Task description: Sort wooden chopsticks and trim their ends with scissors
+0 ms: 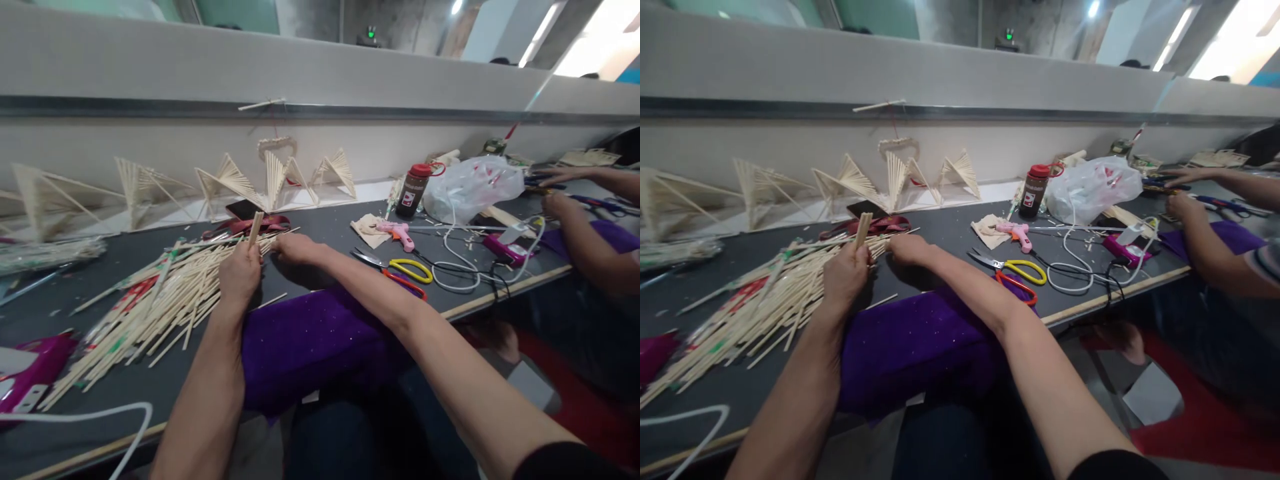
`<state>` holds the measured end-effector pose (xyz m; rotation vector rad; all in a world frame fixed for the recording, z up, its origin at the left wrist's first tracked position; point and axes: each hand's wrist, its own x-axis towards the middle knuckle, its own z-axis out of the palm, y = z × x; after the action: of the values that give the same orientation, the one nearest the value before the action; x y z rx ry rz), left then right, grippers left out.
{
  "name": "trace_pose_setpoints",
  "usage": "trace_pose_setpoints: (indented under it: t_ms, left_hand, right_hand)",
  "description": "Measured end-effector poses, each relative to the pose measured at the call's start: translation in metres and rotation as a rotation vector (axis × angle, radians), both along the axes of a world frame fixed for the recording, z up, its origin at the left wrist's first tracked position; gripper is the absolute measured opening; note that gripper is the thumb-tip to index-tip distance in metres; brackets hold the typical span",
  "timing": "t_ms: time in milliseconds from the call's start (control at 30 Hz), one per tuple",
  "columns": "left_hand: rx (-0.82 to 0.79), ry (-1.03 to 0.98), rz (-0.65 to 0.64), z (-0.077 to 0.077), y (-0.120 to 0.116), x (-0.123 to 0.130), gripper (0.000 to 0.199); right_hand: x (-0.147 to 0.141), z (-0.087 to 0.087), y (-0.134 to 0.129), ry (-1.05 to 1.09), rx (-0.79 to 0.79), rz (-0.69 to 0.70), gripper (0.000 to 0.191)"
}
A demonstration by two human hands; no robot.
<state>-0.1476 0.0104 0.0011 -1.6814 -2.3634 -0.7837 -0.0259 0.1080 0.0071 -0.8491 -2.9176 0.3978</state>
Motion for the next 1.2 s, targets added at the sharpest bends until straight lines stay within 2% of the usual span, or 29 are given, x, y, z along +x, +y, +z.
trace_pose_setpoints:
  t_ms: [200, 267, 333, 433, 567, 700, 800, 867, 967, 1067, 1200]
  left_hand:
    - [0.013, 0.000, -0.088, 0.001, -0.001, 0.007, 0.030]
    - [0.016, -0.002, -0.094, 0.001, -0.001, 0.009, 0.031]
    - [0.009, 0.000, -0.080, 0.001, -0.002, 0.009, 0.033]
    - [0.009, 0.008, -0.072, -0.002, -0.001, 0.009, 0.032]
    - [0.033, 0.013, -0.083, -0.004, 0.000, 0.007, 0.032]
    - [0.060, -0.007, -0.059, -0.004, 0.000, 0.004, 0.031]
    - [0.101, -0.031, -0.039, -0.004, 0.000, 0.001, 0.029]
    - [0.136, -0.047, -0.032, -0.003, -0.001, 0.000, 0.028]
    - [0.205, -0.075, -0.027, 0.000, -0.002, -0.002, 0.027]
    - [0.280, -0.133, -0.026, 0.002, -0.004, -0.003, 0.030]
    - [0.333, -0.213, -0.030, 0.002, -0.006, -0.005, 0.032]
  right_hand:
    - [0.092, 0.010, 0.028, -0.281, 0.369, -0.250, 0.028]
    - [0.122, 0.009, 0.037, -0.365, 0.446, -0.321, 0.031]
    - [0.142, 0.006, 0.045, -0.396, 0.455, -0.350, 0.030]
    - [0.158, -0.001, 0.053, -0.400, 0.461, -0.343, 0.030]
    - [0.166, -0.006, 0.066, -0.408, 0.505, -0.332, 0.028]
    - [0.171, -0.006, 0.078, -0.442, 0.521, -0.404, 0.027]
    - [0.166, -0.004, 0.078, -0.444, 0.531, -0.446, 0.028]
    - [0.152, -0.001, 0.071, -0.394, 0.560, -0.430, 0.029]
    - [0.113, 0.001, 0.056, -0.286, 0.555, -0.326, 0.030]
    - [0.067, -0.001, 0.046, -0.234, 0.432, -0.236, 0.031]
    - [0.023, -0.012, 0.050, -0.152, 0.301, -0.309, 0.036]
